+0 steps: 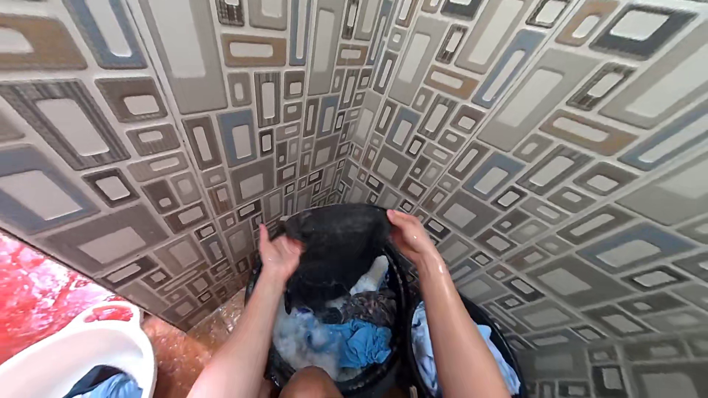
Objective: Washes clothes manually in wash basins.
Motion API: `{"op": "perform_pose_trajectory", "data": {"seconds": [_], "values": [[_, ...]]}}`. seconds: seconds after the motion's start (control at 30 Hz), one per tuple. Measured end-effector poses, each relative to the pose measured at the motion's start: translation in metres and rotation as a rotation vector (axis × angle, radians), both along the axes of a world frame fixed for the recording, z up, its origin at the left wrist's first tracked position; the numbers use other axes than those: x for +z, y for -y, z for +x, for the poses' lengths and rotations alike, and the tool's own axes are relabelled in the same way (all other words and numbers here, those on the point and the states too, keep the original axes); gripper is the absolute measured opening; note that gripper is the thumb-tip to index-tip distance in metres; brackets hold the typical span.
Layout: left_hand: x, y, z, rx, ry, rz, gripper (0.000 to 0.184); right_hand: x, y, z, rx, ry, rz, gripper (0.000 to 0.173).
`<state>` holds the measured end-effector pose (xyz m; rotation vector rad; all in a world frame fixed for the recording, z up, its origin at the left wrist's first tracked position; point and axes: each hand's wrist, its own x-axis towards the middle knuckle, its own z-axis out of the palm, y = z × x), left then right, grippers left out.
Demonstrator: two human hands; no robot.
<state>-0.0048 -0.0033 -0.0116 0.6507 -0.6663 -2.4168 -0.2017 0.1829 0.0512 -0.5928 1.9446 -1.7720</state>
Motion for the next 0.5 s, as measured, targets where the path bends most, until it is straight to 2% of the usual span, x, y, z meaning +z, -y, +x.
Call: {"op": "perform_pose_trajectory", "data": {"seconds": [0.07, 0.13, 0.23, 0.3, 0.33, 0.4, 0.43, 0.5], "values": [[-0.028, -0.022, -0.005, -0.288, 0.26, -0.252, 0.095, -0.007, 0.023, 0.005, -0.001, -0.074, 0.002, 0.043], [-0.035, -0.037, -0.009, -0.574, 0.354, -0.331, 0.101, -0.037, 0.031, 0.025, -0.002, -0.24, 0.104, 0.056], [-0.024, -0.031, -0.007, -0.762, 0.264, -0.324, 0.113, -0.115, 0.016, 0.086, 0.024, -0.424, 0.045, 0.078], [-0.01, -0.023, -0.004, -0.745, 0.172, -0.363, 0.12, -0.173, -0.001, 0.122, -0.028, -0.466, 0.063, 0.093], [0.001, -0.02, -0.001, -0.714, 0.117, -0.374, 0.122, -0.194, -0.009, 0.132, -0.06, -0.431, 0.122, 0.089], [0.026, -0.014, 0.01, -0.594, 0.004, -0.332, 0.121, -0.215, -0.018, 0.135, -0.092, -0.295, 0.211, 0.055], [0.034, -0.009, 0.016, -0.487, -0.057, -0.258, 0.119, -0.216, -0.019, 0.128, -0.118, -0.251, 0.207, 0.039], [0.034, 0.003, 0.021, -0.151, -0.095, -0.043, 0.108, -0.195, -0.015, 0.109, -0.182, -0.211, 0.087, 0.024]]}}
